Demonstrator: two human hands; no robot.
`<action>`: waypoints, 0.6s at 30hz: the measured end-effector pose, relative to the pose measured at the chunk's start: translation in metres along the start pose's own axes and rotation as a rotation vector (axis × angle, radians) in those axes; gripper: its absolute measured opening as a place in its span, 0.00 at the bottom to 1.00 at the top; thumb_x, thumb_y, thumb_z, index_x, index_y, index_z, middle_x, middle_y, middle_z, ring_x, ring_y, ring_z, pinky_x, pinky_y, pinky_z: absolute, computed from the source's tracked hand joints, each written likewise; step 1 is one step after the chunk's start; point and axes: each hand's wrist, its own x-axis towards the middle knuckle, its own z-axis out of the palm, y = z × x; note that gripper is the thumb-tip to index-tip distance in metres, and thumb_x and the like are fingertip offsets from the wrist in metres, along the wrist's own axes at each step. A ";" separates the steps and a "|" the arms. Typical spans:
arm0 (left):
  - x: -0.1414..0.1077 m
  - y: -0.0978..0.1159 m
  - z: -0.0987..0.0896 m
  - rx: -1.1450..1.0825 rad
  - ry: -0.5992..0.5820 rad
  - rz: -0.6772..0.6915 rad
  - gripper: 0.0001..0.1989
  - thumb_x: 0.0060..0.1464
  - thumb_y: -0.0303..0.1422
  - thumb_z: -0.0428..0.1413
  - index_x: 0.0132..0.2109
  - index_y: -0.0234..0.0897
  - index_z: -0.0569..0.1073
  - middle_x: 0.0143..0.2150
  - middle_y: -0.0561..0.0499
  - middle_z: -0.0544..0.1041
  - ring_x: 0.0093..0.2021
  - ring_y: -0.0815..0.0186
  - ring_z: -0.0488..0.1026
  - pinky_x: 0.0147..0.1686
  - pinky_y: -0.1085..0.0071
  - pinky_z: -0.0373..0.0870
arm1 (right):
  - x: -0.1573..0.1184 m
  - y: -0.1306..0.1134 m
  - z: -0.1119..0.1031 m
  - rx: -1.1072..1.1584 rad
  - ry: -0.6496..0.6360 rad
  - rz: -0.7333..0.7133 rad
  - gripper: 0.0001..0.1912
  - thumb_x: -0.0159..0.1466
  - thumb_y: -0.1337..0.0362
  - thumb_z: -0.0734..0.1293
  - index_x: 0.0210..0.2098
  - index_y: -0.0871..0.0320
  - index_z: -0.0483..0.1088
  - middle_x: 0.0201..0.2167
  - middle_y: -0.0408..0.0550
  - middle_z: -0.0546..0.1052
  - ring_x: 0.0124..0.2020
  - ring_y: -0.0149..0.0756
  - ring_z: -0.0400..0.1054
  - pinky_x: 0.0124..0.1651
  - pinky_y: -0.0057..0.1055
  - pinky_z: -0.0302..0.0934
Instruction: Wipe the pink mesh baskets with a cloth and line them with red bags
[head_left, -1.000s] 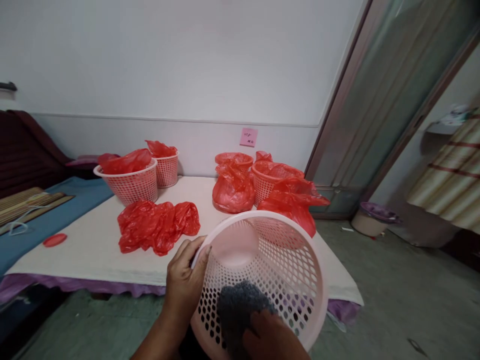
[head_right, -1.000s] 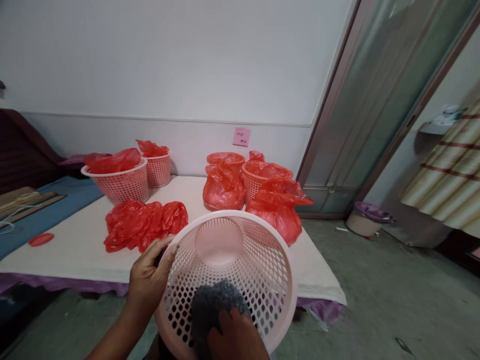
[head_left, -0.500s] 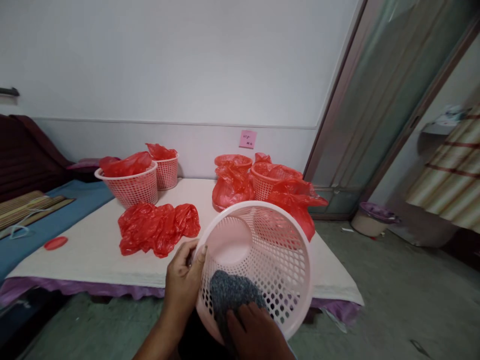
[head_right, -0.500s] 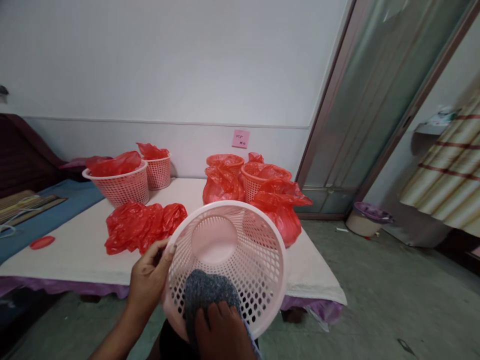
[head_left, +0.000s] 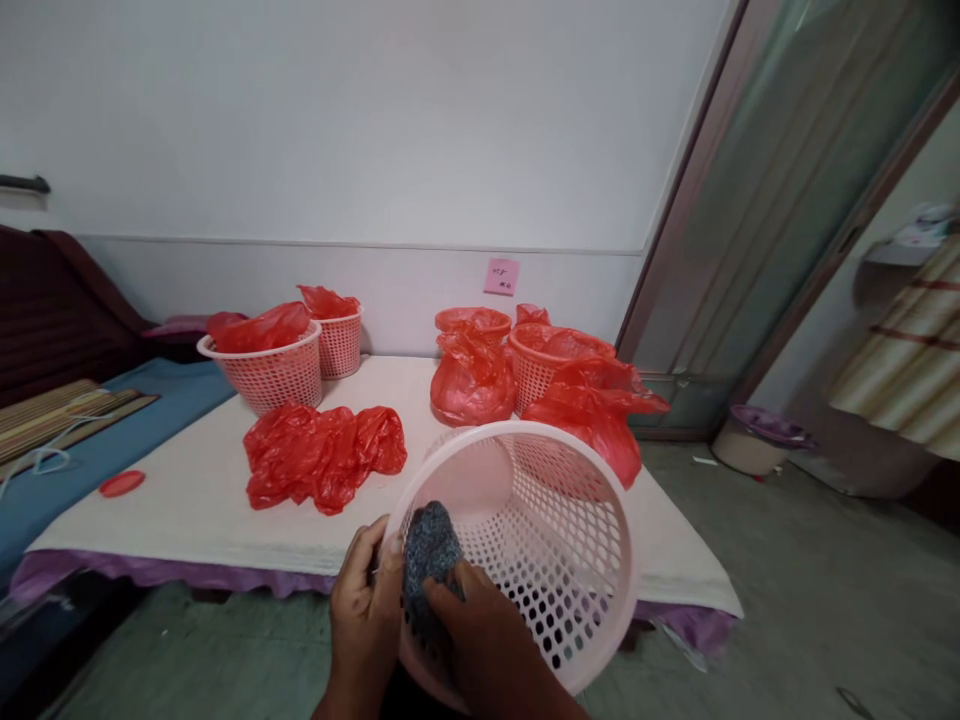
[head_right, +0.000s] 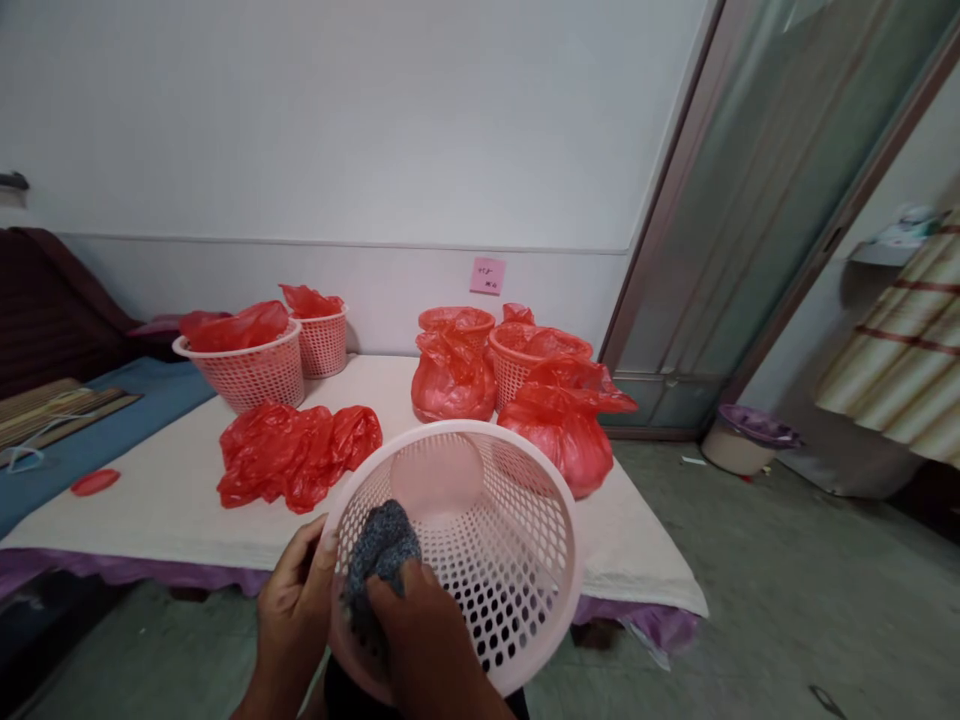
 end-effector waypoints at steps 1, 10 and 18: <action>0.001 0.000 0.000 0.010 -0.006 0.013 0.14 0.59 0.42 0.53 0.46 0.40 0.75 0.42 0.50 0.76 0.45 0.62 0.72 0.45 0.69 0.67 | 0.000 0.007 0.002 -0.076 -0.021 0.037 0.17 0.60 0.72 0.62 0.46 0.53 0.72 0.42 0.54 0.73 0.40 0.46 0.68 0.39 0.37 0.63; -0.012 -0.015 0.005 0.052 -0.056 0.079 0.13 0.60 0.38 0.52 0.49 0.42 0.75 0.47 0.50 0.77 0.46 0.61 0.73 0.46 0.68 0.68 | 0.038 0.073 0.002 0.269 0.104 0.292 0.22 0.48 0.79 0.60 0.39 0.58 0.73 0.38 0.51 0.77 0.40 0.42 0.71 0.45 0.33 0.62; -0.019 -0.010 0.011 0.027 -0.018 0.035 0.15 0.60 0.40 0.52 0.50 0.42 0.75 0.50 0.48 0.78 0.49 0.59 0.74 0.49 0.65 0.69 | 0.068 0.017 0.018 0.362 0.254 0.122 0.33 0.54 0.75 0.59 0.59 0.58 0.60 0.50 0.51 0.72 0.50 0.38 0.66 0.52 0.30 0.60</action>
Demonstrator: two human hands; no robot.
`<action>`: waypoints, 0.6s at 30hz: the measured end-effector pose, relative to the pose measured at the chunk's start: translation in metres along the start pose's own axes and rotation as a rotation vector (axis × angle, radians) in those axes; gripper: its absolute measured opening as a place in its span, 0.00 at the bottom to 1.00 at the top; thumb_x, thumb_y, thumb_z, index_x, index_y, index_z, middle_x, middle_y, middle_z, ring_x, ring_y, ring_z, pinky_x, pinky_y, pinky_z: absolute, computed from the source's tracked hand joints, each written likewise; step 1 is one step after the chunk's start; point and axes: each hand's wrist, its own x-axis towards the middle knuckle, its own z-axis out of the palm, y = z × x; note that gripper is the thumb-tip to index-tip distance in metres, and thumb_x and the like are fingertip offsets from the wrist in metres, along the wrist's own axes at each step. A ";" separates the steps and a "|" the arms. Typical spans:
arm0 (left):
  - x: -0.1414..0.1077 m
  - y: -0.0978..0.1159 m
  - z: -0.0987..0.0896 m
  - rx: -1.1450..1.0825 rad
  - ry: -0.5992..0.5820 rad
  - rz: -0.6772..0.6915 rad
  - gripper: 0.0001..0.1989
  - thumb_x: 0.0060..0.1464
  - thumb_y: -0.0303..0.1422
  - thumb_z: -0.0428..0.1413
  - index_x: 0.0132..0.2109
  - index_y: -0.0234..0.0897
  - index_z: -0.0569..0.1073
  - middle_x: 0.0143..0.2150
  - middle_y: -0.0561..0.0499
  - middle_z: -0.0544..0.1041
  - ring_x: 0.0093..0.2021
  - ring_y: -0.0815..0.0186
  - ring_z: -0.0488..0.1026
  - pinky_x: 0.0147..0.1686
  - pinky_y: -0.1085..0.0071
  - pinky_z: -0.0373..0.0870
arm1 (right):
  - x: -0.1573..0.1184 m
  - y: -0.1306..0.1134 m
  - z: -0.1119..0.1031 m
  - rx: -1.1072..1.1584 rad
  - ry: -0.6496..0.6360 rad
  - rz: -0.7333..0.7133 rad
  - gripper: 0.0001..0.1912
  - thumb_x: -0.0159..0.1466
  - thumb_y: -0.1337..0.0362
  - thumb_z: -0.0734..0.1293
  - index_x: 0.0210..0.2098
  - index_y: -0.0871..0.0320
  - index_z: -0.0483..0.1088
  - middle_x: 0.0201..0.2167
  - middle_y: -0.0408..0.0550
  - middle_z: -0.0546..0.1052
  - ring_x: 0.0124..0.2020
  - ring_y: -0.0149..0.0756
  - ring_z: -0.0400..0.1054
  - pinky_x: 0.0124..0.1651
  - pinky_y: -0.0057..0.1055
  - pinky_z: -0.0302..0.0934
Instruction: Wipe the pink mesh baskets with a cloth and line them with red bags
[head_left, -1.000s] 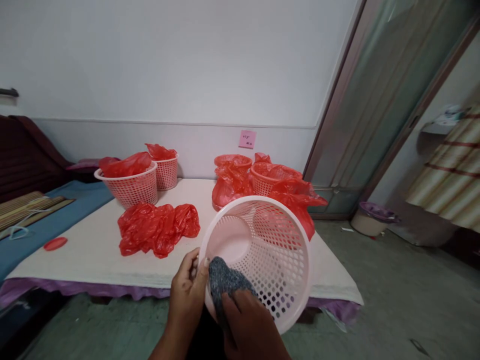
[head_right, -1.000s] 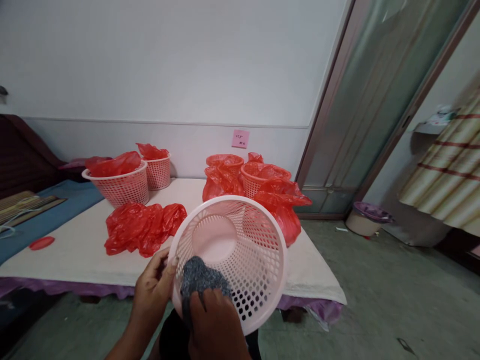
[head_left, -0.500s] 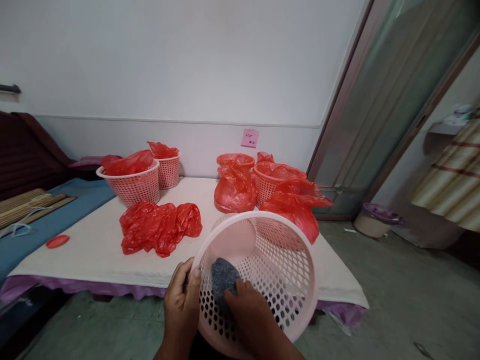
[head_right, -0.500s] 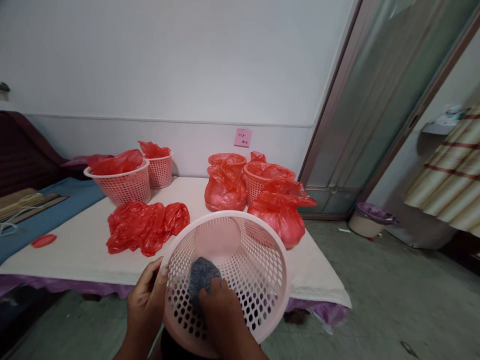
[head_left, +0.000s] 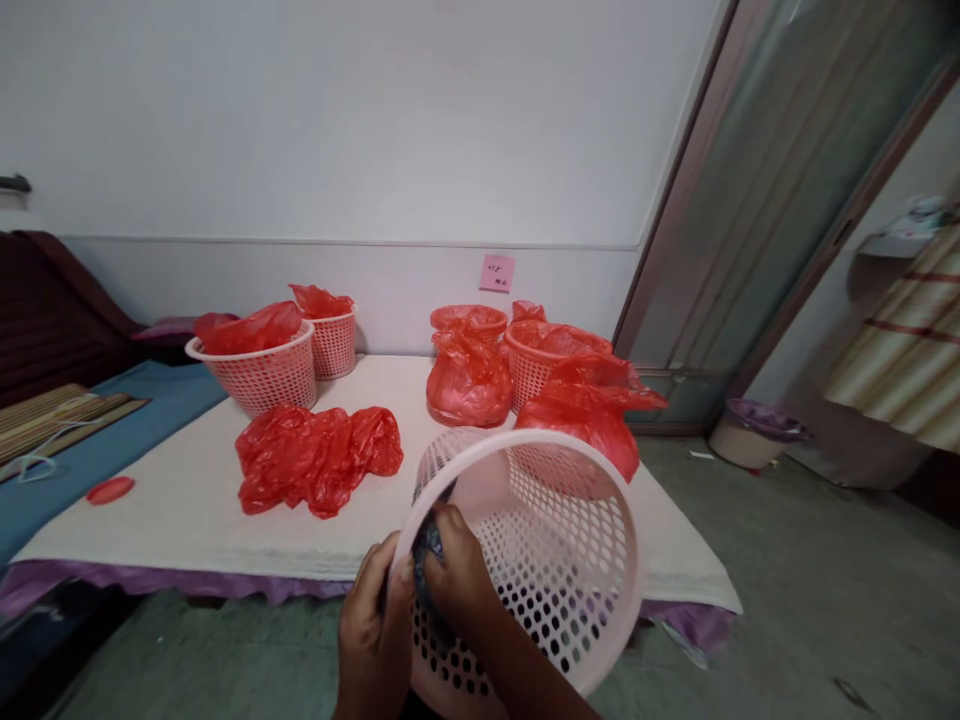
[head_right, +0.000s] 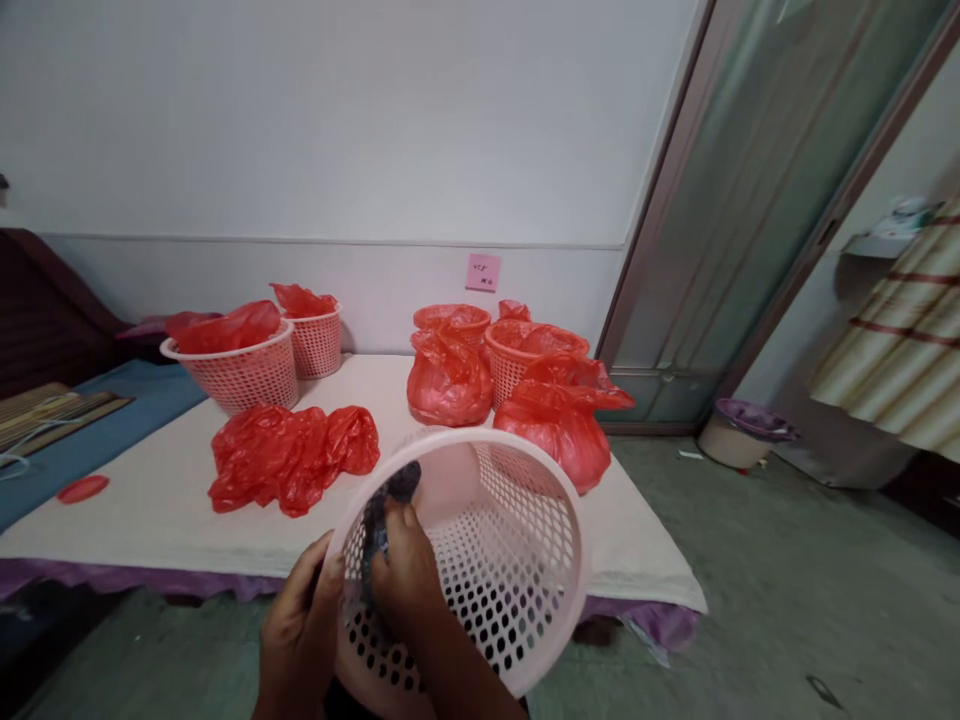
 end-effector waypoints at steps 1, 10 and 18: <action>-0.001 0.001 0.000 -0.014 0.026 -0.020 0.16 0.60 0.40 0.52 0.50 0.41 0.75 0.50 0.48 0.78 0.48 0.59 0.74 0.49 0.65 0.69 | 0.000 0.001 0.001 -0.114 -0.067 -0.022 0.35 0.53 0.75 0.59 0.61 0.57 0.58 0.51 0.51 0.71 0.51 0.39 0.66 0.52 0.31 0.60; 0.002 -0.003 -0.010 0.131 -0.109 0.204 0.14 0.62 0.34 0.49 0.51 0.42 0.74 0.47 0.48 0.77 0.47 0.63 0.74 0.43 0.71 0.71 | 0.015 0.060 -0.006 -0.586 -0.289 0.181 0.16 0.59 0.74 0.59 0.40 0.61 0.75 0.41 0.64 0.74 0.44 0.53 0.70 0.42 0.43 0.62; 0.006 -0.009 -0.010 0.074 -0.063 0.079 0.14 0.61 0.36 0.51 0.51 0.43 0.74 0.50 0.49 0.76 0.48 0.62 0.73 0.48 0.68 0.69 | -0.018 0.024 -0.006 -0.472 -0.324 -0.024 0.21 0.57 0.73 0.61 0.48 0.51 0.70 0.42 0.48 0.74 0.41 0.39 0.69 0.43 0.31 0.60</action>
